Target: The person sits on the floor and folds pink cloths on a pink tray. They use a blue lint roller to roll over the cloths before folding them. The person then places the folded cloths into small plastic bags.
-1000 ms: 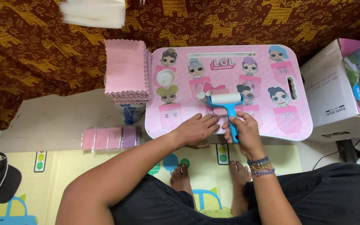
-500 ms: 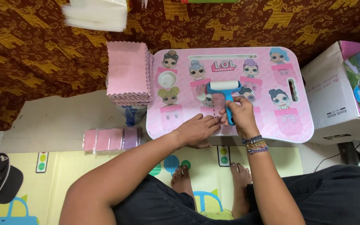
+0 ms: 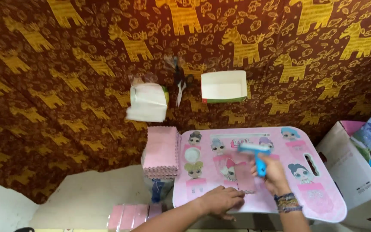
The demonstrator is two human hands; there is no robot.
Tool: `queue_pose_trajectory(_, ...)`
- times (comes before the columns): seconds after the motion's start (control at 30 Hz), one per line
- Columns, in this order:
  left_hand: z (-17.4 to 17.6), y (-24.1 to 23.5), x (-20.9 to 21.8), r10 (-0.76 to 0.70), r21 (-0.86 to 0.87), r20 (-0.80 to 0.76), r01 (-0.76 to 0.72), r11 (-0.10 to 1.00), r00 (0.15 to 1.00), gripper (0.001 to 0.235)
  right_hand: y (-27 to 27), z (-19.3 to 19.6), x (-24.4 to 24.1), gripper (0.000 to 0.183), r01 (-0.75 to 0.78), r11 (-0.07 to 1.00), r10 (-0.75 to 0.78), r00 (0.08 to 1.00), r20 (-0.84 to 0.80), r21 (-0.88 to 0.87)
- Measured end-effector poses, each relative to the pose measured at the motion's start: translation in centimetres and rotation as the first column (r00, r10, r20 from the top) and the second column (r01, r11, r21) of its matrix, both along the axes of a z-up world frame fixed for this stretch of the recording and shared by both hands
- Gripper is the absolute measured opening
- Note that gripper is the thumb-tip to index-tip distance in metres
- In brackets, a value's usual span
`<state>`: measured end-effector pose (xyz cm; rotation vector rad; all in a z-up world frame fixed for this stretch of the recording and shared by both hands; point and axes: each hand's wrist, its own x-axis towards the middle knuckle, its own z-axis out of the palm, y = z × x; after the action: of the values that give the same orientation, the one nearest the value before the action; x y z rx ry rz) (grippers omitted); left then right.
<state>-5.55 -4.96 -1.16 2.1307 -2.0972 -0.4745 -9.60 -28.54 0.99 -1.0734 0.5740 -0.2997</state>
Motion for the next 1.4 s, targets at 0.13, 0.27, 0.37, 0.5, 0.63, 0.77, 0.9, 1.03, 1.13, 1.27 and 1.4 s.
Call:
queue_pose_trajectory(0.13, 0.8, 0.0, -0.2, -0.03, 0.059, 0.034, 0.028, 0.998, 0.999, 0.085, -0.1, 9.4, 0.8, 0.024, 0.203, 0.968, -0.181, 0.971, 0.155, -0.146)
queue_pose_trajectory(0.27, -0.7, 0.0, 0.1, -0.045, 0.043, 0.054, 0.043, 0.998, 0.998, 0.084, 2.6, 19.8, 0.4, 0.028, 0.307, 0.888, -0.14, 0.889, 0.435, -0.343)
queue_pose_trajectory(0.37, -0.4, -0.5, 0.6, -0.039, 0.06, 0.044, 0.037, 0.998, 0.998, 0.084, 4.7, 24.2, 0.9, 0.034, 0.285, 0.831, 0.017, 0.846, 0.533, -0.478)
queue_pose_trajectory(0.5, 0.4, -0.4, 0.1, -0.023, 0.119, 0.008, 0.022, 0.993, 1.0, 0.085, 7.1, 25.0, 3.0, 0.036, 0.156, 0.792, 0.245, 0.804, 0.542, -0.59)
queue_pose_trajectory(0.63, -2.0, -0.7, 0.8, -0.016, 0.106, 0.024, 0.013, 0.994, 1.0, 0.087, 9.0, 22.9, 5.4, 0.031, 0.03, 0.86, 0.254, 0.84, 0.479, -0.509)
queue_pose_trajectory(0.77, -2.9, -0.4, 0.7, -0.013, 0.071, 0.058, 0.008, 0.997, 0.998, 0.09, 9.7, 20.8, 6.8, 0.03, -0.072, 0.916, 0.225, 0.906, 0.358, -0.394)
queue_pose_trajectory(0.9, -2.9, 0.0, 0.9, -0.018, 0.016, 0.066, 0.017, 1.0, 0.998, 0.09, 8.9, 19.7, 8.5, 0.032, -0.114, 0.92, 0.234, 0.927, 0.294, -0.374)
queue_pose_trajectory(1.03, -2.5, -0.2, 0.7, 0.002, 0.043, 0.052, -0.004, 0.999, 0.999, 0.093, 7.5, 20.1, 7.7, 0.044, -0.199, 0.884, 0.309, 0.928, 0.207, -0.423)
queue_pose_trajectory(1.13, -1.8, 0.0, 0.6, -0.032, 0.034, 0.048, 0.031, 0.999, 0.998, 0.081, 4.9, 18.3, 7.5, 0.057, -0.276, 0.795, 0.365, 0.929, 0.061, -0.541)
queue_pose_trajectory(1.27, -1.2, 0.7, 0.9, 0.013, 0.028, 0.147, -0.018, 0.999, 0.989, 0.068, 1.4, 14.8, 5.5, 0.05, -0.398, 0.501, 0.42, 0.888, -0.186, -0.769)
queue_pose_trajectory(1.4, -1.9, 0.7, 1.9, 0.034, 0.028, 0.116, -0.037, 0.999, 0.993, 0.057, -0.1, 13.8, 1.0, 0.06, -0.785, -0.255, 0.316, 0.484, -0.816, -0.565)
